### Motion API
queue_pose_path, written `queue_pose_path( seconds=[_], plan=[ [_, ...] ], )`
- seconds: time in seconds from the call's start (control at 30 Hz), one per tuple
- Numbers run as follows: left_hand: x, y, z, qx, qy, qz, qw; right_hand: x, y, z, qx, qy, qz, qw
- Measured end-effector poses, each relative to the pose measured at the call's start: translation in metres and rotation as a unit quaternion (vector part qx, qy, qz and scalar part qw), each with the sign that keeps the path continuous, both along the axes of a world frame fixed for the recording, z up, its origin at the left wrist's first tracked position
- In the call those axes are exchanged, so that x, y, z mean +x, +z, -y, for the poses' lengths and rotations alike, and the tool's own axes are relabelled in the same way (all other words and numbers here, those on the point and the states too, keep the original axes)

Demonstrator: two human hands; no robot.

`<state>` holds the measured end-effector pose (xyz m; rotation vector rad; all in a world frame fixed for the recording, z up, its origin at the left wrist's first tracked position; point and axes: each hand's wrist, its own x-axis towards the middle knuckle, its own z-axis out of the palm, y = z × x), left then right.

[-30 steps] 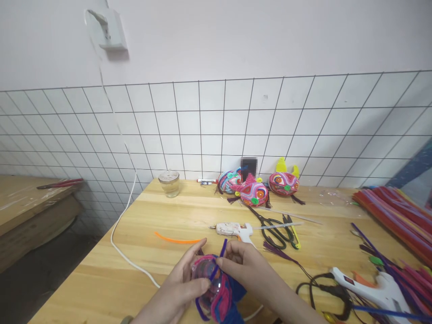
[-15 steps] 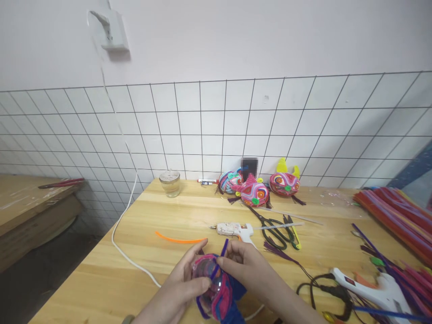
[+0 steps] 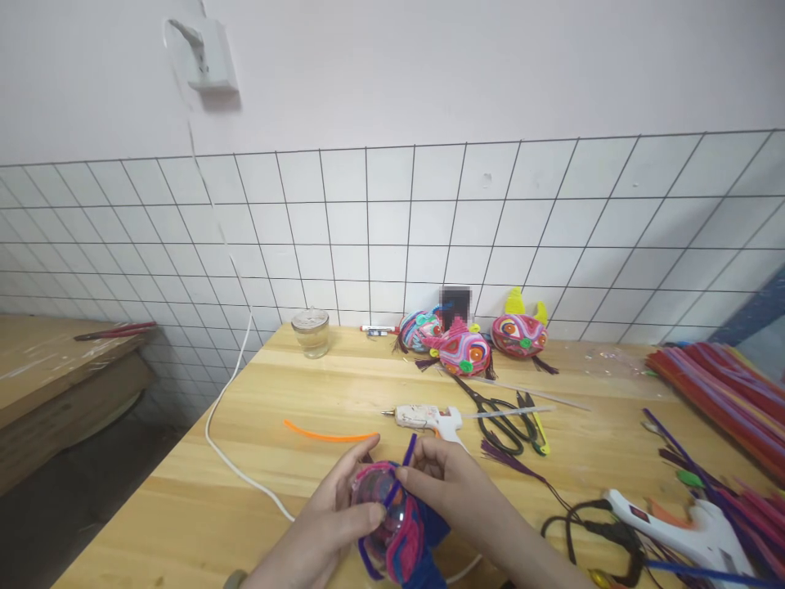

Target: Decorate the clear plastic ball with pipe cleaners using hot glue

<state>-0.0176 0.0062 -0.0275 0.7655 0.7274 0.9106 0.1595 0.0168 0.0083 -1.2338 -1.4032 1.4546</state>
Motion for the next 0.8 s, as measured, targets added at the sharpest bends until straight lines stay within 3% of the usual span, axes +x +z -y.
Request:
queue_pose_path(
  seconds=[0.43,0.8],
  plan=[
    [-0.001,0.002,0.001,0.004,-0.004,-0.003,1.000,-0.001,0.004,0.001,0.002,-0.002,0.004,1.000],
    [0.002,0.018,0.003,-0.020,0.003,-0.015,1.000,-0.002,0.005,0.001,0.001,0.002,-0.004,1.000]
  ],
)
